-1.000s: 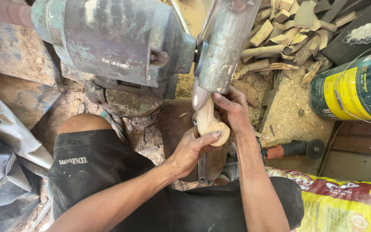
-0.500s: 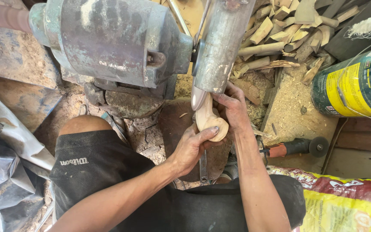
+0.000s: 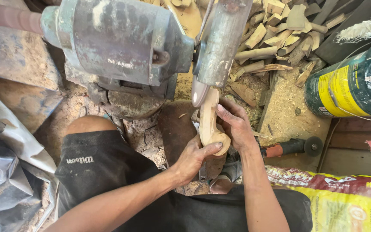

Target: The person holds a curved wooden piece against a rotating grinding wheel, repeatedly rotating and repositioning the piece to smooth its surfaces. The person works on both the curved and flat sides of the wood, occasionally pausing to inspect the shape before continuing.

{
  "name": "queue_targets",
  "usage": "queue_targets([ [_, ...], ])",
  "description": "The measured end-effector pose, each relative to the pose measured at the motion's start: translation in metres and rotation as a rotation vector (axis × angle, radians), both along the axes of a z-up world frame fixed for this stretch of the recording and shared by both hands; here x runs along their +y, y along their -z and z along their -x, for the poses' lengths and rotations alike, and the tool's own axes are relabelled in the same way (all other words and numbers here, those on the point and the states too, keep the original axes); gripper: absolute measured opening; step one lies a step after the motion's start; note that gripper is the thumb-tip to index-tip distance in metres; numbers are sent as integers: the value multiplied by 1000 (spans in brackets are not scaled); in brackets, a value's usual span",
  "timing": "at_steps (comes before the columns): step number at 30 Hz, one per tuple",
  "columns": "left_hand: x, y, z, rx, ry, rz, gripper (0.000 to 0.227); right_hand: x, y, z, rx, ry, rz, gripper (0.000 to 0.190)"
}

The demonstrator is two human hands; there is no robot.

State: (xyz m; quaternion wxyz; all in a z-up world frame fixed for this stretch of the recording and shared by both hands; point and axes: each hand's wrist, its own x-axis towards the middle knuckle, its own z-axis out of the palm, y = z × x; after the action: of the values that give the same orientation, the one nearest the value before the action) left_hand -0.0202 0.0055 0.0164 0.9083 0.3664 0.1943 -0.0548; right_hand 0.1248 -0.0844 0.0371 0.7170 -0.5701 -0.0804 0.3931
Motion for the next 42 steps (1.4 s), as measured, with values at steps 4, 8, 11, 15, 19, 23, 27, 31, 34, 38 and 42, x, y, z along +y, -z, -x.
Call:
queue_targets([
  [4,-2,-1,4,-24,-19,-53,59,2,1,2,-91,-70,36,47],
  [8,0,-1,3,-44,-59,5,57,12,11,-2,-199,-81,72,43],
  [11,3,1,-3,-39,-80,53,55,15,14,-4,-169,-42,14,40],
  [15,6,1,-9,-54,-105,47,52,22,14,-8,-158,-14,-31,37],
  [19,12,2,-17,-54,-115,15,51,29,12,-14,-115,22,-28,35],
  [23,17,3,-27,-56,-133,18,53,37,12,-21,-125,67,15,28],
  [27,25,3,-31,-66,-122,-10,64,41,13,-22,-73,188,-1,30],
  [31,22,-1,-25,-68,-42,58,74,17,4,-18,5,230,-127,37],
  [34,22,2,-16,-59,-2,107,74,-1,0,-14,34,218,-149,44],
  [38,20,4,-6,-94,23,163,69,-17,-3,-5,-3,169,-172,49],
  [42,19,4,2,-54,66,232,52,-29,-8,7,-55,129,-177,47],
])
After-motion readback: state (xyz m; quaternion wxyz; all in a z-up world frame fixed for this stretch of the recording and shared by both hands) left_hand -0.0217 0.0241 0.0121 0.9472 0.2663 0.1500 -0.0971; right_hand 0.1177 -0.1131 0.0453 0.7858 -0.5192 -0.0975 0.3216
